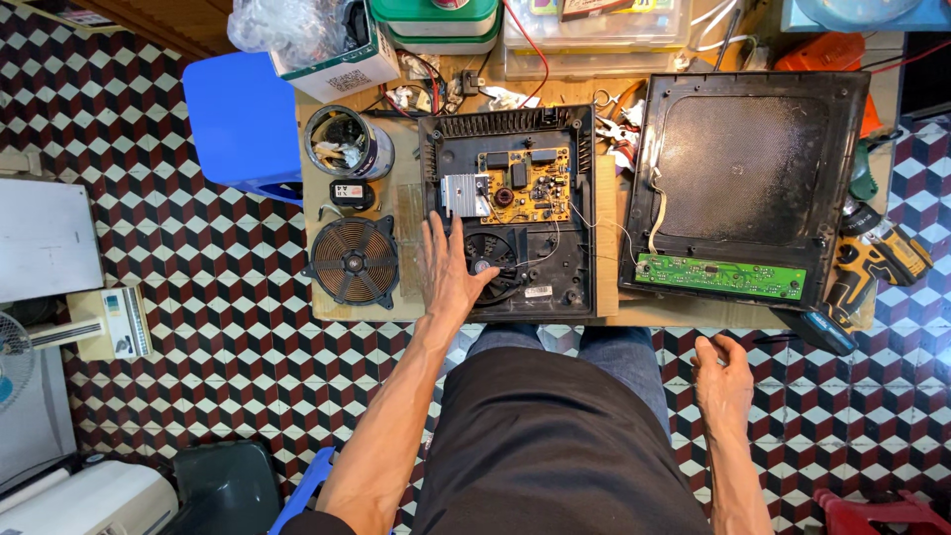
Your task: The person disassembles an electronic device using a power drill, removes a fan and circuit board, and then uses a flashlight and magnifying glass to inspect the internal components.
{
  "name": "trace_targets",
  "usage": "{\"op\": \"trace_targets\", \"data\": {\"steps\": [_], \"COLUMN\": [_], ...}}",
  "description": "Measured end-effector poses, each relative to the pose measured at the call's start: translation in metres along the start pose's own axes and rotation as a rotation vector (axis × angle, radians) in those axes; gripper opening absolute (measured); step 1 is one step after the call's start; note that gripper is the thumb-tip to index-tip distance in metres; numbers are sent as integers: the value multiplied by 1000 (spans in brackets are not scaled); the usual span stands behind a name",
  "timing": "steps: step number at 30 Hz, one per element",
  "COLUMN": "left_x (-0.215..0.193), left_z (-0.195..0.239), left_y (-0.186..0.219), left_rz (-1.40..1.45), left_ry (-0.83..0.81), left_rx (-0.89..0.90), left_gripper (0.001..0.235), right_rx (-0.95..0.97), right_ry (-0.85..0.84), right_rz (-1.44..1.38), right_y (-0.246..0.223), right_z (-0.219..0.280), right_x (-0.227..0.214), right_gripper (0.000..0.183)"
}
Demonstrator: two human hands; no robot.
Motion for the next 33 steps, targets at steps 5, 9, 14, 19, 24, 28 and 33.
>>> {"op": "trace_targets", "data": {"steps": [5,9,14,19,24,28,33], "left_x": [19,44,54,56,44,28,15], "left_z": [1,-21,-29,-27,-22,-15,-10], "left_y": [45,71,75,69,72,80,83], "left_rz": [109,79,-37,24,57,120,135], "left_ry": [-79,-195,-117,-134,-81,15,52], "left_rx": [195,144,237,211,211,250,252], "left_gripper": [49,39,33,16,16,15,15], "right_rx": [-105,-164,-265,-423,-615,-708,-791], "right_ry": [-64,-100,-203,-249,-270,-233,-229], "right_rz": [32,225,178,161,200,330,459], "right_y": [-23,-61,-97,-113,-137,-169,-193], "right_z": [8,15,25,24,11,-17,-50], "right_x": [9,26,45,61,89,119,156], "right_gripper": [59,57,52,44,32,33,39]}}
Point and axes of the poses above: each hand's wrist, its own z-axis away from the middle knuckle, its own x-axis out of the palm, y = z × x, the point moved 3 cm from there along -z, towards the middle knuckle, and after that the axes turned 2 degrees about -y, right-handed, at the moved point
